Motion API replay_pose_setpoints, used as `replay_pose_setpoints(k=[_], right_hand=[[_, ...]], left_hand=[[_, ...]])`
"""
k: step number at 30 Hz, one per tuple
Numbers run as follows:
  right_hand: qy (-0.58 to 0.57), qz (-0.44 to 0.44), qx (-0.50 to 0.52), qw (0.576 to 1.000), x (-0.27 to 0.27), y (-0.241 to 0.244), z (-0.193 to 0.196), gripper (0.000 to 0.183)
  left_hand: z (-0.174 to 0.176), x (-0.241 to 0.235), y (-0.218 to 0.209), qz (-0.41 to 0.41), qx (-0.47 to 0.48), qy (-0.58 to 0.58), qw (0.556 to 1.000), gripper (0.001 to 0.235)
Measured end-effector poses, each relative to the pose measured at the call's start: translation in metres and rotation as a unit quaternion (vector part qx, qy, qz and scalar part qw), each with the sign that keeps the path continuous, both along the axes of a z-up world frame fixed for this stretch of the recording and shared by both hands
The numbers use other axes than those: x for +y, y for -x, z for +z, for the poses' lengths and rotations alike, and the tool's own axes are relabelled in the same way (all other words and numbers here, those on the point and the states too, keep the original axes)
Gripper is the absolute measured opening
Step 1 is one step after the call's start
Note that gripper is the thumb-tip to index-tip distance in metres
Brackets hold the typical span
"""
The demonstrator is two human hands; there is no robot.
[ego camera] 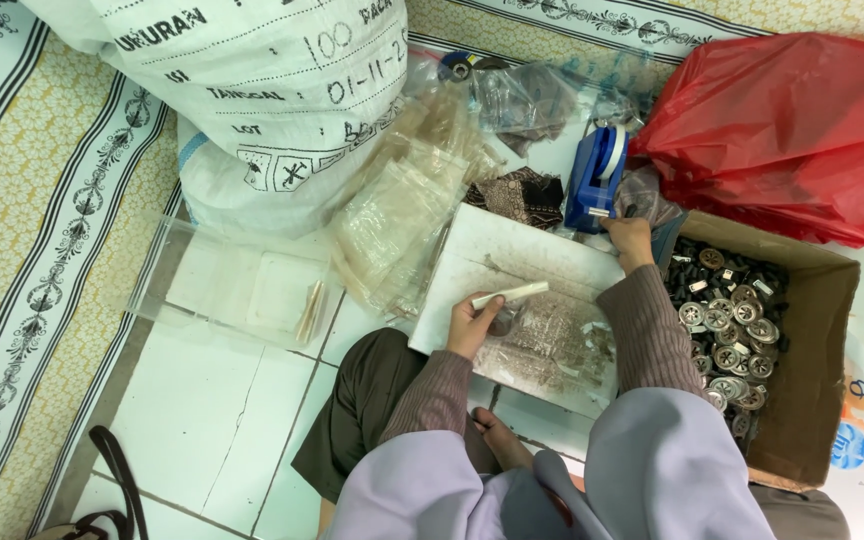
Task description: The person handles a strip of fabric with metal buttons attached and sorts individual metal buttons from a cardboard box onto a white board.
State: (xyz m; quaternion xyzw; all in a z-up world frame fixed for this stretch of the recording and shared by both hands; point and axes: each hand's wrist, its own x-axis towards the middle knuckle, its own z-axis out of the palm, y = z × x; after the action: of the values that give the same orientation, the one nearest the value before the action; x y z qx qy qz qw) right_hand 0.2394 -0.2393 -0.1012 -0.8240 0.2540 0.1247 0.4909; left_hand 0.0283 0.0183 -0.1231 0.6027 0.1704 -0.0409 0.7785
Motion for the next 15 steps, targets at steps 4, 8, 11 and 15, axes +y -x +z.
replay_pose_setpoints(k=[4, 8, 11, 15], right_hand=[[0.006, 0.008, 0.009, 1.0, -0.007, -0.007, -0.021, 0.042], [0.037, 0.024, 0.019, 0.999, -0.006, -0.007, -0.025, 0.041], [0.062, 0.033, 0.02, 0.997, -0.01, -0.011, -0.04, 0.041], [0.149, 0.064, 0.027, 0.986, -0.005, -0.002, -0.024, 0.037]], left_hand=[[0.006, 0.0, 0.001, 0.004, 0.001, -0.004, 1.0, 0.027], [0.003, 0.0, 0.0, 0.004, 0.001, -0.002, 1.0, 0.026], [0.001, 0.001, 0.0, 0.003, 0.003, -0.003, 1.0, 0.027], [-0.001, 0.001, 0.001, 0.003, -0.001, -0.004, 1.0, 0.027]])
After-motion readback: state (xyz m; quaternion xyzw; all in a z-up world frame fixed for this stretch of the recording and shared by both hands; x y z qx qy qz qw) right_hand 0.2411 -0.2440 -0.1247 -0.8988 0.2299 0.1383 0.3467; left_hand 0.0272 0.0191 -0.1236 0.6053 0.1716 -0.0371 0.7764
